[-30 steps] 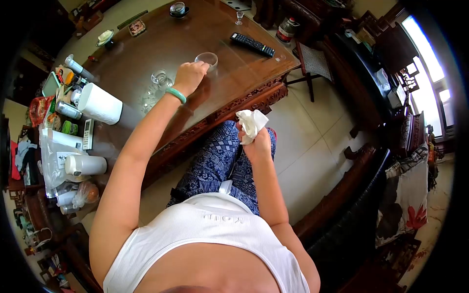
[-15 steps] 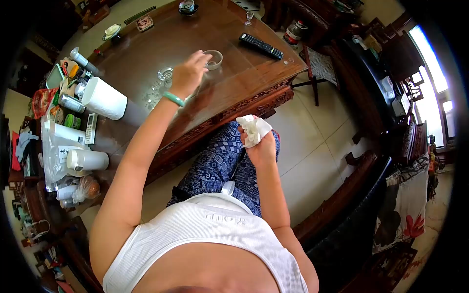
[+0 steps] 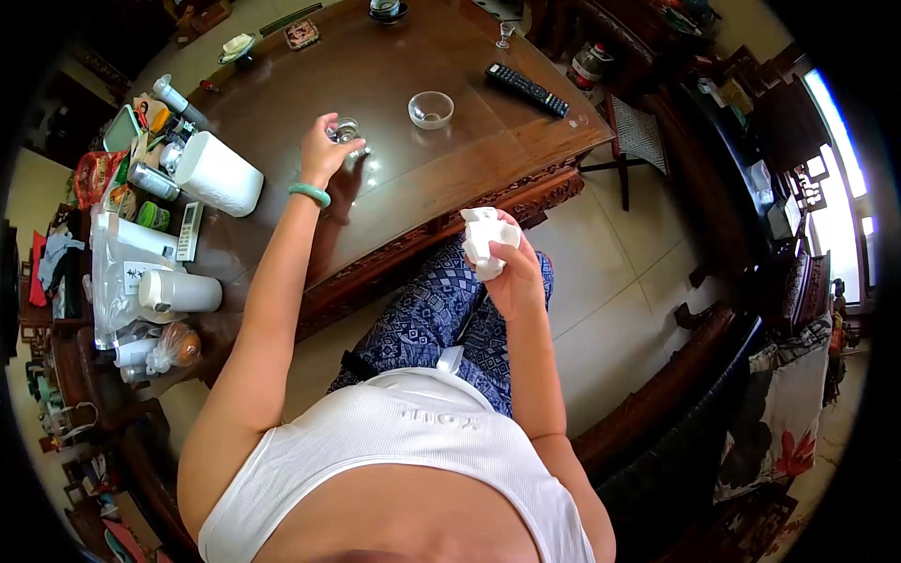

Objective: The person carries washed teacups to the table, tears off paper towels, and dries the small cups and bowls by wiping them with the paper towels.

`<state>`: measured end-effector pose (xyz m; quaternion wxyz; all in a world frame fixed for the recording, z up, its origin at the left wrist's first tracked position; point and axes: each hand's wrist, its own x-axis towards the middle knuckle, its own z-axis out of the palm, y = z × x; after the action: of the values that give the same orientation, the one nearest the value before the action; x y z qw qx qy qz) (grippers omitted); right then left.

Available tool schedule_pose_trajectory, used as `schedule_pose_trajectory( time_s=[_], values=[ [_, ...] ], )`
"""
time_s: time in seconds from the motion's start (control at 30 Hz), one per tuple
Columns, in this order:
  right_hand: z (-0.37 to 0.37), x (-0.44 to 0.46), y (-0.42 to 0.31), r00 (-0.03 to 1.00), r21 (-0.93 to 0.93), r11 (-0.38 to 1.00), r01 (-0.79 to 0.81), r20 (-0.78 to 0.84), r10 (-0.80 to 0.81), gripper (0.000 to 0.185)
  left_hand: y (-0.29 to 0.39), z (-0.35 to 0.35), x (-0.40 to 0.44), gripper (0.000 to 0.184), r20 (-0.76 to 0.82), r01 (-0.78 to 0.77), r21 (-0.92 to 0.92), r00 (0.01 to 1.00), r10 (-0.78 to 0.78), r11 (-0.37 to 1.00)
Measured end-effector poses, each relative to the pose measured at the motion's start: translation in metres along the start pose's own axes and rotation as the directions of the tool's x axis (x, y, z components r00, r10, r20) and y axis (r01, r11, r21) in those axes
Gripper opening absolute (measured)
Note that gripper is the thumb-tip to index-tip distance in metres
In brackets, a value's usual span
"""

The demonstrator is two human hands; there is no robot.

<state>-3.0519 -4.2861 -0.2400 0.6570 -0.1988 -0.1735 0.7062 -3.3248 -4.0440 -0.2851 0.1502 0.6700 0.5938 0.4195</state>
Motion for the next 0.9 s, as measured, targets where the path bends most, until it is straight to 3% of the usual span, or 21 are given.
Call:
schedule_pose_trajectory(
  time_s=[0.07, 0.13, 0.2, 0.3, 0.37, 0.4, 0.47, 0.57, 0.6, 0.7, 0.77, 0.8, 0.87, 0.9],
  values=[
    [0.003, -0.003, 0.002, 0.990, -0.180, 0.984, 0.005, -0.137, -0.030, 0.044, -0.005, 0.001, 0.002, 0.066, 0.073, 0.045, -0.119, 0.997, -0.036, 0.992],
    [0.008, -0.004, 0.000, 0.993, -0.190, 0.982, 0.003, -0.116, -0.026, 0.041, 0.007, -0.005, -0.004, 0.057, 0.028, 0.004, -0.111, 1.000, -0.001, 0.994],
    [0.016, -0.002, -0.001, 0.980, -0.306, 0.949, 0.081, -0.150, -0.132, 0.040, 0.024, -0.015, -0.010, 0.053, 0.039, 0.035, -0.181, 0.999, -0.028, 0.983],
    [0.029, 0.015, -0.005, 0.964, -0.457, 0.870, 0.188, -0.085, -0.253, 0.035, 0.067, -0.026, -0.031, 0.048, 0.081, -0.089, -0.283, 0.990, 0.116, 0.955],
    [0.035, 0.036, -0.003, 0.912, -0.568, 0.755, 0.329, -0.015, -0.409, 0.035, 0.105, -0.037, -0.051, 0.048, 0.110, -0.202, -0.340, 0.961, 0.252, 0.919],
    [0.039, 0.046, -0.003, 0.871, -0.670, 0.633, 0.388, 0.043, -0.489, 0.037, 0.125, -0.044, -0.062, 0.049, 0.122, -0.245, -0.338, 0.946, 0.301, 0.909],
    [0.058, 0.063, -0.001, 0.821, -0.672, 0.560, 0.483, 0.126, -0.557, 0.036, 0.155, -0.053, -0.077, 0.050, 0.136, -0.251, -0.374, 0.937, 0.321, 0.893],
    [0.069, 0.078, 0.007, 0.796, -0.794, 0.297, 0.531, 0.346, -0.496, 0.040, 0.183, -0.058, -0.091, 0.049, -0.010, -0.421, -0.287, 0.899, 0.437, 0.860],
    [0.081, 0.070, 0.009, 0.873, -0.827, 0.372, 0.421, 0.258, -0.414, 0.043, 0.184, -0.058, -0.093, 0.049, -0.009, -0.422, -0.288, 0.899, 0.438, 0.860],
    [0.076, 0.069, 0.006, 0.921, -0.839, 0.419, 0.348, 0.223, -0.318, 0.035, 0.184, -0.052, -0.098, 0.041, 0.018, -0.418, -0.264, 0.899, 0.437, 0.869],
    [0.067, 0.070, 0.002, 0.912, -0.912, 0.270, 0.309, 0.203, -0.356, 0.024, 0.185, -0.046, -0.103, 0.043, 0.022, -0.461, -0.229, 0.878, 0.478, 0.857],
    [0.069, 0.068, 0.003, 0.912, -0.912, 0.272, 0.306, 0.199, -0.359, 0.024, 0.185, -0.044, -0.106, 0.046, 0.027, -0.504, -0.198, 0.855, 0.519, 0.841],
    [0.075, 0.059, 0.002, 0.862, -0.956, 0.103, 0.274, 0.197, -0.467, 0.017, 0.189, -0.045, -0.108, 0.043, 0.069, -0.468, -0.223, 0.867, 0.493, 0.855],
    [0.072, 0.058, 0.002, 0.868, -0.961, 0.095, 0.261, 0.190, -0.459, 0.018, 0.191, -0.044, -0.108, 0.042, 0.078, -0.446, -0.249, 0.876, 0.476, 0.860]
  ],
)
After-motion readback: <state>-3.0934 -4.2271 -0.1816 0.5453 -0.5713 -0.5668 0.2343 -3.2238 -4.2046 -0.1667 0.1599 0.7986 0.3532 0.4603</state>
